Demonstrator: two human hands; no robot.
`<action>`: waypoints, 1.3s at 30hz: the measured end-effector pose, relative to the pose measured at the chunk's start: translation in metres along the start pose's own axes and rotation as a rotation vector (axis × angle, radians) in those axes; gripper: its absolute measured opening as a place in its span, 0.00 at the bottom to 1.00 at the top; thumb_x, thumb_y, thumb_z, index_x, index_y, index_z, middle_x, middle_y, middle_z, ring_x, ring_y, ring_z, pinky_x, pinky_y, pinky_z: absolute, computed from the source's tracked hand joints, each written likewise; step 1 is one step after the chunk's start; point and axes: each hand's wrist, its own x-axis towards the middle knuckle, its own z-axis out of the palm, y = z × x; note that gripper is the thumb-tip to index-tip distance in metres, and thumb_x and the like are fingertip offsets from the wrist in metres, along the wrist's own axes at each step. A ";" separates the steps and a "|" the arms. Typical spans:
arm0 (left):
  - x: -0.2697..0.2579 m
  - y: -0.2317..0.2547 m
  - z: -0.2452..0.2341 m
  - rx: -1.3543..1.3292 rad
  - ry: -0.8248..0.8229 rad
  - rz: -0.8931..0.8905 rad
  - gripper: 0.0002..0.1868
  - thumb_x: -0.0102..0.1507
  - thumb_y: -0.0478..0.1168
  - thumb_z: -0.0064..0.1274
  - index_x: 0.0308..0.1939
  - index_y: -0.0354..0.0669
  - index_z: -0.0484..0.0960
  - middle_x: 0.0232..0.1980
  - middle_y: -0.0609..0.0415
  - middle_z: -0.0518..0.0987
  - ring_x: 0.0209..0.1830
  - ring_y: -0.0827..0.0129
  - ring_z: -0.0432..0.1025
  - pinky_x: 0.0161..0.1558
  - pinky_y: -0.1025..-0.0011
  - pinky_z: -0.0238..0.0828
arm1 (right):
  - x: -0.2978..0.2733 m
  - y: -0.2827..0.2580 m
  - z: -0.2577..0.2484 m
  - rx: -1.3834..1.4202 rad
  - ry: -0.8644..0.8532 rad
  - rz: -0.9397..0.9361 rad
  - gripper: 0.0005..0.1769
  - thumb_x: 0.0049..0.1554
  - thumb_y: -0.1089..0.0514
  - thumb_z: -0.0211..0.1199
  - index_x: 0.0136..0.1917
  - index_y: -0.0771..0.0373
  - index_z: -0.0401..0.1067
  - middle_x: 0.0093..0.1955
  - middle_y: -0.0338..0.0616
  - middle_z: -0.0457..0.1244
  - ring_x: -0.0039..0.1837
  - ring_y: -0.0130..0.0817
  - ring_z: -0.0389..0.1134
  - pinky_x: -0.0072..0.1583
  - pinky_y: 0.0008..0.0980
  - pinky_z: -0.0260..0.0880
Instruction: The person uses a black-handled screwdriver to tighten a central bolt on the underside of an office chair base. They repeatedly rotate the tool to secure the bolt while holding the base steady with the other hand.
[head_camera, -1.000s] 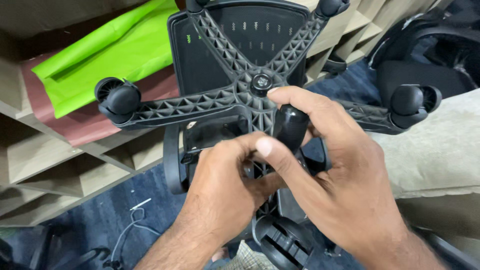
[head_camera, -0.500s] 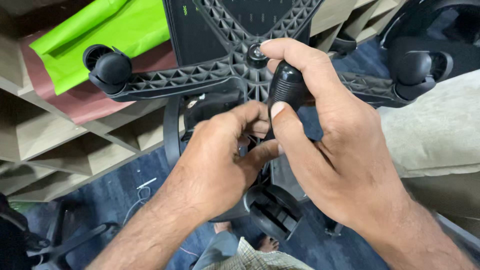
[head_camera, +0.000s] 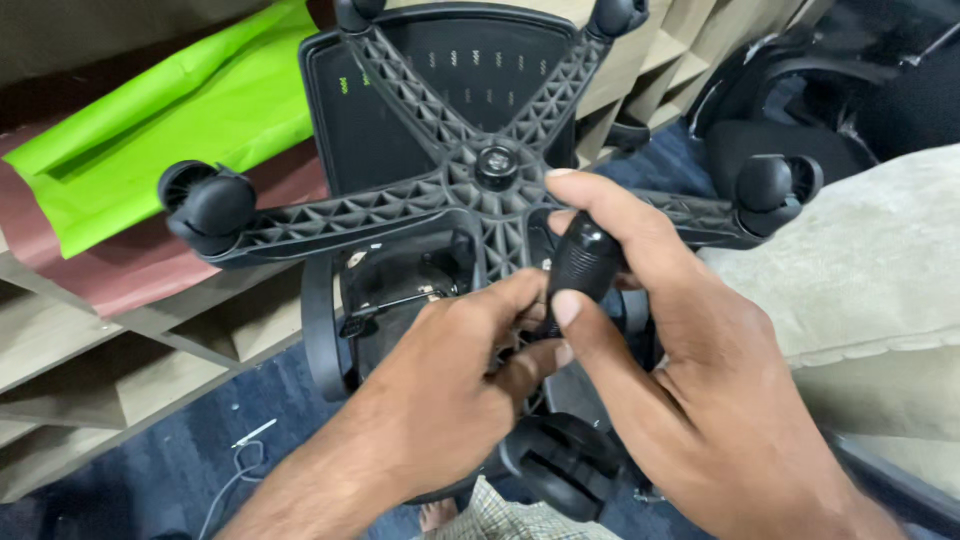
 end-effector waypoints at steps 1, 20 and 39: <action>-0.001 -0.002 -0.001 0.004 0.032 0.050 0.09 0.61 0.38 0.58 0.43 0.42 0.77 0.29 0.47 0.79 0.27 0.54 0.74 0.33 0.64 0.70 | -0.002 -0.002 0.003 0.003 0.022 -0.028 0.33 0.62 0.61 0.63 0.79 0.55 0.62 0.58 0.42 0.67 0.55 0.28 0.70 0.56 0.30 0.72; 0.009 -0.021 -0.002 -0.081 0.018 0.140 0.13 0.58 0.35 0.62 0.46 0.42 0.80 0.33 0.46 0.82 0.31 0.60 0.78 0.33 0.63 0.73 | 0.002 -0.007 0.020 -0.147 0.161 -0.154 0.27 0.57 0.58 0.67 0.69 0.61 0.68 0.61 0.45 0.67 0.61 0.32 0.71 0.59 0.32 0.71; 0.011 -0.026 -0.004 0.023 0.025 0.178 0.12 0.61 0.40 0.65 0.41 0.40 0.78 0.30 0.60 0.78 0.30 0.80 0.70 0.34 0.74 0.72 | 0.003 -0.007 0.023 -0.297 0.248 -0.320 0.31 0.57 0.59 0.74 0.70 0.58 0.66 0.53 0.41 0.65 0.51 0.25 0.65 0.52 0.29 0.69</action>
